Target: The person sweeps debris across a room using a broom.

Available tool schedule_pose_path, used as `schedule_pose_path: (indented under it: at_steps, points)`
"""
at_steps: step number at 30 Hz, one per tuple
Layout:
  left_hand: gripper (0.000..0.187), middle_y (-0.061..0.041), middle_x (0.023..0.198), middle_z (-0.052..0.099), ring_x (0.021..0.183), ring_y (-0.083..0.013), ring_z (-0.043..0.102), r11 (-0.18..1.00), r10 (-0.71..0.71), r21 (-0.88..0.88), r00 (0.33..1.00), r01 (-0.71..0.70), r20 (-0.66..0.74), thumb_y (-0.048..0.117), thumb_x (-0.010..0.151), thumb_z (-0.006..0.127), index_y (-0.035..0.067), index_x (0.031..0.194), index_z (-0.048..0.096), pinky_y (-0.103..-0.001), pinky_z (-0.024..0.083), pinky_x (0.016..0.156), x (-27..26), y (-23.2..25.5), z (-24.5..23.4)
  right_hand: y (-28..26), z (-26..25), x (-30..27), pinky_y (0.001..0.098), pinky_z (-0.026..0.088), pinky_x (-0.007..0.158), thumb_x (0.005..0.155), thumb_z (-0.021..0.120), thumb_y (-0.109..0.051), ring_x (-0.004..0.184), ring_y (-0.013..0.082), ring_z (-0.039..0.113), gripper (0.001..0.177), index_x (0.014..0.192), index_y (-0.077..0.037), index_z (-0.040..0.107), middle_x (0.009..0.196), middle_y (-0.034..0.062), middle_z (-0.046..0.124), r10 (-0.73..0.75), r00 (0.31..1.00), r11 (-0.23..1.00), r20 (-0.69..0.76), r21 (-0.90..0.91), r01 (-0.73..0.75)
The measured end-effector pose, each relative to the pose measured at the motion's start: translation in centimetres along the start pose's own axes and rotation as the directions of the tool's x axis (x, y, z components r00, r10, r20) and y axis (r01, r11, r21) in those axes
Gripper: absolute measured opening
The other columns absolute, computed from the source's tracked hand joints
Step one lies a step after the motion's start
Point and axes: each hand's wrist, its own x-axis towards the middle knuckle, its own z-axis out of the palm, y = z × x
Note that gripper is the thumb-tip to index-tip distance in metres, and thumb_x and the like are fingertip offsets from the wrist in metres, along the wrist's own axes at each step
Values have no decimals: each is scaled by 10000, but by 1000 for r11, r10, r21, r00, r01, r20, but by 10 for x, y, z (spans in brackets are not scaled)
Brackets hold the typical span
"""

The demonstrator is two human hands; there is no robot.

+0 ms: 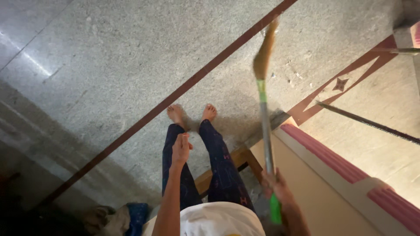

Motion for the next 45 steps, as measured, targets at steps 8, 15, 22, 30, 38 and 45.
schedule_pose_path:
  at_steps: [8, 15, 22, 30, 38, 45]
  points:
    - [433, -101, 670, 691, 647, -224, 707, 999, 34, 12, 999, -34, -30, 400, 1063, 416, 50, 1132, 662, -376, 542, 670, -14, 10, 18, -33, 93, -52, 305, 482, 464, 885, 755, -349, 521, 115, 581, 757, 1487, -247, 309, 763, 3, 683, 301, 948, 864, 101, -449, -227]
    - [460, -109, 703, 685, 644, -216, 689, 998, -5, 65, 998, 9, -68, 409, 1068, 394, 42, 1136, 664, -378, 543, 651, -27, 24, -1, -11, 133, -2, 286, 477, 471, 878, 747, -352, 568, 134, 569, 520, 1294, -101, 562, 784, 43, 622, 265, 890, 915, 370, -388, -112]
    - [484, -107, 675, 697, 647, -213, 692, 993, -57, 104, 996, 65, -72, 427, 1064, 416, 26, 1136, 679, -356, 534, 679, -37, -8, 7, 16, 21, 85, 291, 493, 465, 908, 772, -335, 564, 131, 554, 480, 1218, -18, 589, 763, 25, 581, 162, 938, 985, 305, -108, -135]
    - [500, -80, 676, 691, 644, -196, 684, 996, -37, 79, 999, 37, -12, 432, 1076, 383, 43, 1124, 693, -354, 527, 649, -36, -4, 39, -16, 46, 28, 327, 433, 395, 825, 736, -121, 465, 151, 499, 785, 1473, -248, 312, 625, 36, 510, 81, 996, 995, 19, 49, -82]
    - [510, -112, 711, 679, 670, -192, 686, 998, -28, -52, 999, 26, -29, 461, 1068, 397, 45, 1174, 671, -361, 545, 669, -42, 20, 48, -26, 123, -44, 327, 512, 410, 856, 751, -146, 478, 171, 591, 649, 1406, -107, 406, 733, 14, 606, 42, 955, 968, 294, -249, 34]
    - [474, -161, 701, 689, 636, -248, 670, 985, -170, -7, 982, 170, -86, 433, 1049, 402, 53, 1138, 671, -392, 517, 638, -37, -16, 30, -14, 171, 51, 275, 445, 431, 894, 726, -274, 519, 114, 535, 296, 1121, -91, 677, 745, 29, 605, 226, 918, 974, 325, -97, -205]
